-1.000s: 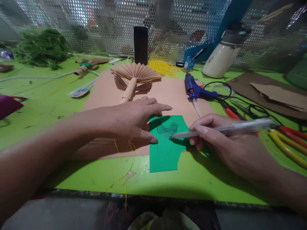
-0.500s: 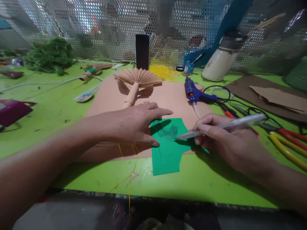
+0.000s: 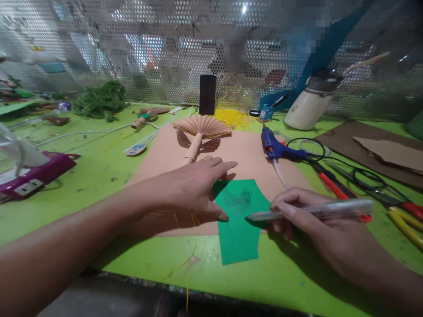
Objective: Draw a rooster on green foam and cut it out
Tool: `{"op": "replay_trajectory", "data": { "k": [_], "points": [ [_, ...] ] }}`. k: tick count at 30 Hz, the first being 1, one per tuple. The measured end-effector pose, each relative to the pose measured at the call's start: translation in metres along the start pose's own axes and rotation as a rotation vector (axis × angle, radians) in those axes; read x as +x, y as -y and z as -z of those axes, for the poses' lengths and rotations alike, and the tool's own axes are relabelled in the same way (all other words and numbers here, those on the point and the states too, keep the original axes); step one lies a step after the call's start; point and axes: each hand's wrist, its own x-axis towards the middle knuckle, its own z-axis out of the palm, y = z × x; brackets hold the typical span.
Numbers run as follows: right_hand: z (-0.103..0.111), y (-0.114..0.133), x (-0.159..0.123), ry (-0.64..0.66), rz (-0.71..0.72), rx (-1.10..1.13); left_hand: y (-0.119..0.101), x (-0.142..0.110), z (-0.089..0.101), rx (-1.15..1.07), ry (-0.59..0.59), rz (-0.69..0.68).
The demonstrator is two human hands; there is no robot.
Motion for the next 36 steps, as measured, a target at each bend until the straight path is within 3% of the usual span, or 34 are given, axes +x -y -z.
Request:
{"op": "replay_trajectory", "data": {
  "k": [5, 12, 18, 27, 36],
  "points": [
    [0.005, -0.002, 0.002, 0.069, 0.031, -0.080, 0.001, 0.001, -0.003, -0.039, -0.004, -0.015],
    [0.003, -0.003, 0.003, 0.055, -0.004, -0.034, 0.021, 0.003, 0.004, -0.216, 0.013, -0.067],
    [0.004, -0.005, 0.000, 0.054, 0.013, -0.076, 0.029, 0.003, 0.008, -0.317, 0.035, -0.032],
    [0.008, -0.011, 0.001, 0.087, 0.019, -0.131, 0.013, 0.003, 0.003, -0.134, -0.051, -0.041],
    [0.006, -0.002, 0.003, 0.018, 0.093, -0.128, 0.018, 0.005, -0.001, -0.171, -0.057, -0.066]
  ]
}}
